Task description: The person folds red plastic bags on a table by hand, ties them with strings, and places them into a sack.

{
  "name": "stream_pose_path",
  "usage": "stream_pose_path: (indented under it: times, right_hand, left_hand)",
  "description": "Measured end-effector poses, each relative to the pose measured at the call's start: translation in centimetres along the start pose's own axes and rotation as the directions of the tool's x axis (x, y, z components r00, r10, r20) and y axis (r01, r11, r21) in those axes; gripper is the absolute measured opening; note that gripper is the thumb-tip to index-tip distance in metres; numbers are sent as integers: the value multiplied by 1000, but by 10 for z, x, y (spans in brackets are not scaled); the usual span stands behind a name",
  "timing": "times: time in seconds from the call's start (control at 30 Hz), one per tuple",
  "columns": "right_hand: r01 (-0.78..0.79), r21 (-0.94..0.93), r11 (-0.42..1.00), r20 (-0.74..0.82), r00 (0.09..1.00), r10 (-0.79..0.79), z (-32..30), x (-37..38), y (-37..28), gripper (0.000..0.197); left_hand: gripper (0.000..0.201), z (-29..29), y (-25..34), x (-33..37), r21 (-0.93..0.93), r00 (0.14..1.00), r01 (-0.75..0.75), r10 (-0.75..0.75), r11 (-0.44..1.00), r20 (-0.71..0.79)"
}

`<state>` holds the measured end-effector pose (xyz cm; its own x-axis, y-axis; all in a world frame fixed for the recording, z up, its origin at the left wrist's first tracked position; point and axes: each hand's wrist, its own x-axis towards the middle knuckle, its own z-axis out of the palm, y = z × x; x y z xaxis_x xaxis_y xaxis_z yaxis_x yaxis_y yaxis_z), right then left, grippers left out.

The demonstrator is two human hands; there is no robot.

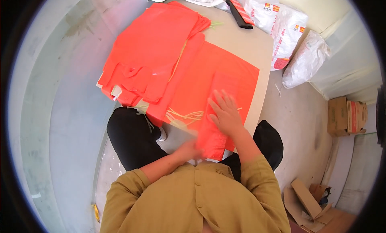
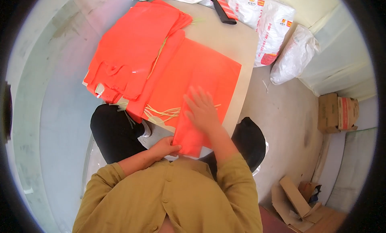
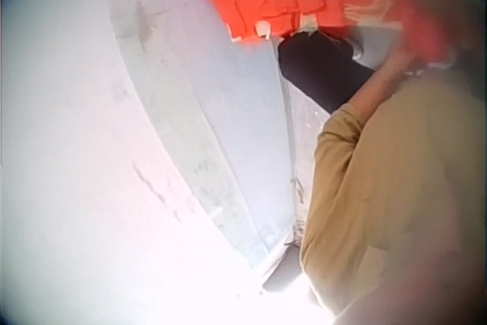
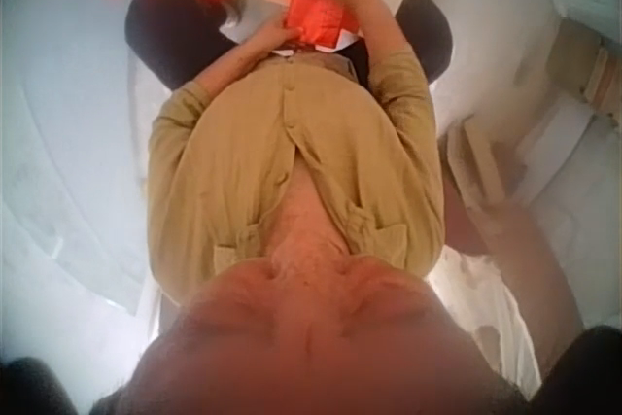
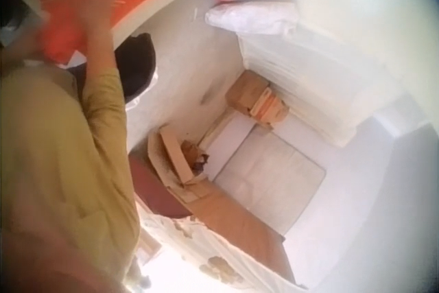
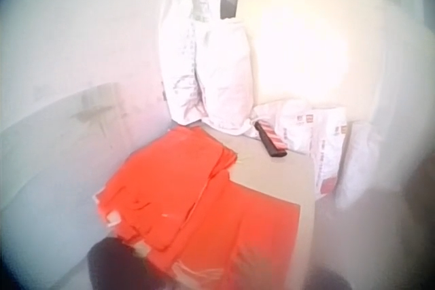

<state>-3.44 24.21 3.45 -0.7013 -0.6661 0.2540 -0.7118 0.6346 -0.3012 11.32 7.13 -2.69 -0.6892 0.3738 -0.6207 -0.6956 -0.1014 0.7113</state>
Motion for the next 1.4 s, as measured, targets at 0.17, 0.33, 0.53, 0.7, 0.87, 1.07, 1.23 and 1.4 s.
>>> stream_pose_path:
  times: [0.17,0.33,0.53,0.7,0.87,1.07,1.23,1.4]
  right_hand:
    - [-91,46,995,161,984,82,13,-4,13,53]
    - [-335,643,689,-20,892,452,14,-64,1,62]
    - [-516,841,163,281,674,684,6,-131,-35,68]
    - [-360,891,-275,446,593,671,3,-129,-43,73]
    - [-263,876,-404,472,640,606,14,-99,-33,62]
    - [-349,838,-421,540,643,543,20,-88,-27,47]
    - [-263,761,-593,566,716,410,-3,-94,-12,46]
    - [-203,736,-646,560,719,411,-11,-99,-6,48]
  left_hand:
    - [38,-3,-6,8,48,998,49,-50,998,24]
    - [46,-3,-7,10,-167,993,-3,23,986,115]
    - [45,2,1,9,-363,985,73,-10,929,173]
    - [43,10,12,-2,-433,980,58,31,900,196]
    - [41,17,26,-10,-377,986,48,18,925,168]
    - [35,0,40,-18,-51,999,-34,33,998,-10]
    - [23,-44,52,-10,697,634,-311,687,646,-353]
    - [16,-54,81,3,971,505,-197,863,137,-19]
